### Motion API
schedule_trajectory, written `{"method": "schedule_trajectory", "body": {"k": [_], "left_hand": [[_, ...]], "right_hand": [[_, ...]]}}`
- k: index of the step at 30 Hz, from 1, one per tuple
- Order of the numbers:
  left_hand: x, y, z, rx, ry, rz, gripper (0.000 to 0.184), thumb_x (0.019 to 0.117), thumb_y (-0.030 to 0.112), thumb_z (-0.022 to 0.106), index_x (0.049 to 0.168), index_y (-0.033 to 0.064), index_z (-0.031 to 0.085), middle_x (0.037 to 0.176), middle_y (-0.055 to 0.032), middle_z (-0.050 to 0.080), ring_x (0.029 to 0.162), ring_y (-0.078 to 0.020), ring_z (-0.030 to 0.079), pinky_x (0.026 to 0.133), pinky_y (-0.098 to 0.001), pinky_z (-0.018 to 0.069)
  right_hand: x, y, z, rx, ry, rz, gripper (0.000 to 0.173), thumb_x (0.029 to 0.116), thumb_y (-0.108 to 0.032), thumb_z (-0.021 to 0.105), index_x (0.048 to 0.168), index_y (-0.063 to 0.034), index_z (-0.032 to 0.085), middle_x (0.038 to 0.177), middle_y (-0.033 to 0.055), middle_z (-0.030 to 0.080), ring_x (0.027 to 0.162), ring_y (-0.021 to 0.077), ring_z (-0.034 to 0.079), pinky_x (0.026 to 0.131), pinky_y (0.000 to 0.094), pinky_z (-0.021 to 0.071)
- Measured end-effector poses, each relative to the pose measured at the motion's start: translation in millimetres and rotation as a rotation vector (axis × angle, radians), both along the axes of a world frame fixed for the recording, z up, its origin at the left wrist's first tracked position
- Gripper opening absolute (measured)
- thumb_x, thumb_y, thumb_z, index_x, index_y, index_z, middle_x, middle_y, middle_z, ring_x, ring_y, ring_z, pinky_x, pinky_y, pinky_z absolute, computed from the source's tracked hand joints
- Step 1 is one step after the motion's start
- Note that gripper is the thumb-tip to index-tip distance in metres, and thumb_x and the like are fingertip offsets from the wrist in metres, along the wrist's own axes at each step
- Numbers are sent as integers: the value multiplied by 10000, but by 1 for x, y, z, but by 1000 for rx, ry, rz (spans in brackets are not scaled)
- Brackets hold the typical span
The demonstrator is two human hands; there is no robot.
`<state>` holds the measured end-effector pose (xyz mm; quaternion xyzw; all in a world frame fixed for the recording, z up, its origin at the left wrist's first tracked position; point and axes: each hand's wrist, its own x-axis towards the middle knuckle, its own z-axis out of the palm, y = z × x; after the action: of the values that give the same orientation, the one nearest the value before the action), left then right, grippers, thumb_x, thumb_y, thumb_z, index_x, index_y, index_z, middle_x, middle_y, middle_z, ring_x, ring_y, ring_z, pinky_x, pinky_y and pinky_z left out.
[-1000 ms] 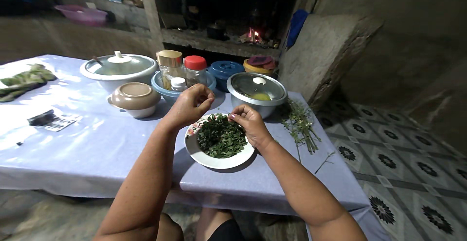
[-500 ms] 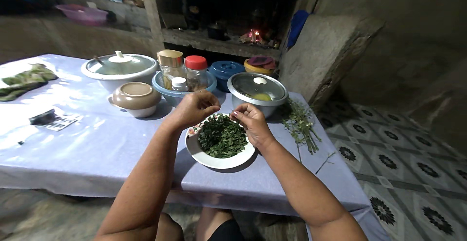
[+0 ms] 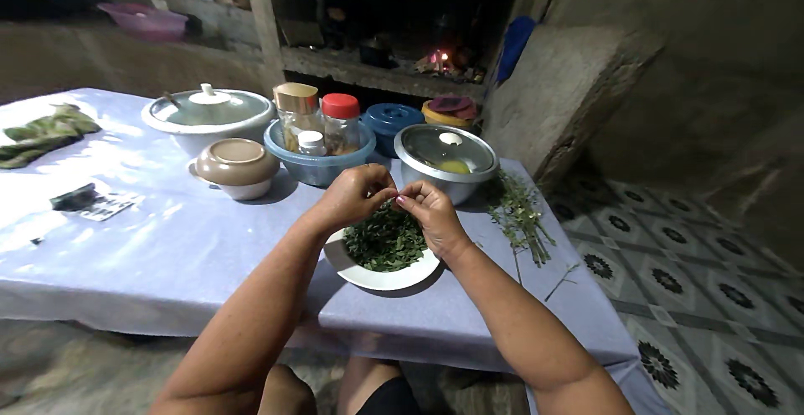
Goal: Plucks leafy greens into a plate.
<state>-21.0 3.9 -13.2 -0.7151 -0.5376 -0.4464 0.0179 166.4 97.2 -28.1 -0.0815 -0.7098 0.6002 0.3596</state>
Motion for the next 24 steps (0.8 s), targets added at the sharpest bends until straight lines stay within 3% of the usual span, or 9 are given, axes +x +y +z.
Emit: {"method": "schedule_trajectory", "body": {"k": [4, 8, 13, 17, 21, 24], "left_hand": [[2, 1, 0, -14, 41, 70, 162, 1008, 221, 622, 999, 72, 687, 925, -56, 662, 829, -166, 655, 786, -420, 570], [-1, 1, 0, -4, 54, 118, 162, 1014, 227, 618, 1013, 80, 686, 945, -61, 658, 849, -181, 654, 796, -446, 564], [-13, -5, 6, 28, 26, 153, 156, 1015, 203, 609, 1019, 65, 681, 949, -77, 667, 859, -192, 658, 808, -452, 561], [-20, -11, 10, 70, -24, 162, 168, 1013, 220, 611, 1016, 73, 693, 976, -67, 671, 857, -154, 662, 778, -381, 575], [-17, -11, 10, 75, -53, 101, 158, 1007, 219, 634, 997, 73, 692, 944, -44, 675, 840, -113, 657, 783, -331, 573], [-9, -6, 7, 37, -41, 47, 161, 1005, 216, 639, 993, 66, 694, 926, -39, 685, 845, -117, 661, 800, -346, 573]], "right_hand": [[0, 1, 1, 3, -4, -4, 98, 972, -15, 640, 1067, -35, 626, 948, 81, 672, 855, 143, 669, 815, 334, 583], [-1, 3, 1, -4, -7, -8, 100, 964, -5, 652, 1056, -35, 628, 942, 80, 675, 841, 141, 658, 799, 322, 576], [-2, 4, 1, -28, -28, -46, 104, 963, 4, 649, 1060, -23, 626, 955, 86, 681, 864, 156, 676, 830, 341, 586], [-3, 6, 0, -10, -42, -76, 99, 961, -15, 662, 1057, -21, 638, 977, 87, 693, 878, 157, 675, 829, 342, 580], [-1, 3, 2, 75, -55, -73, 271, 969, -71, 676, 1236, -55, 634, 1217, 76, 676, 1082, 156, 659, 945, 350, 557], [-1, 0, 2, 85, -39, -51, 315, 952, -89, 704, 1255, -71, 622, 1164, 66, 670, 1023, 147, 657, 895, 345, 569]]}}
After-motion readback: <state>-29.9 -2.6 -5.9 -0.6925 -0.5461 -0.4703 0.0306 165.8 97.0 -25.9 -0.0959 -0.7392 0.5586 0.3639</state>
